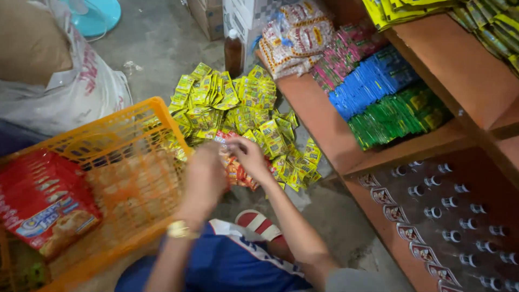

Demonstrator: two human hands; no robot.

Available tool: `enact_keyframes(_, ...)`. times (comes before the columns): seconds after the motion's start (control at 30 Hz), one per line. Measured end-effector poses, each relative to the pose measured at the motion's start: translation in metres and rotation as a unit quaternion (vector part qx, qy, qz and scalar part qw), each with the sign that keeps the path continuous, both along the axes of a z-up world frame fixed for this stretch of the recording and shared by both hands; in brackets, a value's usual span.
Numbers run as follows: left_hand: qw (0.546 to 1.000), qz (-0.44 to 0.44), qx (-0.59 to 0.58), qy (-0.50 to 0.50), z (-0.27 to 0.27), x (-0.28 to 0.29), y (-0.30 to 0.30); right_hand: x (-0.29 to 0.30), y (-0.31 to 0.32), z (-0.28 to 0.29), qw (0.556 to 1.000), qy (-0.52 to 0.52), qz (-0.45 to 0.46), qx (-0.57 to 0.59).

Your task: The recorder is organizing packets of food seasoning from a floor pile and stacking them neatly into a yellow plastic crate.

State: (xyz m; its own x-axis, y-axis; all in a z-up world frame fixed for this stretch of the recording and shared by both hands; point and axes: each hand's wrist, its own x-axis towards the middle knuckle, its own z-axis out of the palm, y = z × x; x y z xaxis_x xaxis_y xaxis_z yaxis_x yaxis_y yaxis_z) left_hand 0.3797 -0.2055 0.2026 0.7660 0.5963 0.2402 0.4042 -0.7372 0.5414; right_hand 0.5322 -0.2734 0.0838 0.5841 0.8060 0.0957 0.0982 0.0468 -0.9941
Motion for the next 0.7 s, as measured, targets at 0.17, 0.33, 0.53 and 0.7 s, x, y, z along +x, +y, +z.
enact_keyframes(0.17, 0.990, -0.104, -0.003, -0.092, -0.069, 0.078, -0.044, 0.069, -0.016, -0.206, 0.953, 0.288, 0.015, 0.088)
enact_keyframes(0.33, 0.997, -0.058, -0.040, -0.030, -0.166, 0.112, -0.031, 0.071, -0.013, -0.231, 0.861, 0.505, -0.050, -0.035)
enact_keyframes(0.53, 0.993, 0.062, -0.096, -0.012, -0.275, 0.103, -0.001, 0.049, 0.025, -0.283, 0.893, 0.397, -0.075, -0.199)
enact_keyframes(0.7, 0.970, 0.143, -0.192, 0.037, -0.275, 0.099, 0.017, 0.031, 0.052, -0.243, 0.892, 0.300, -0.100, -0.323)
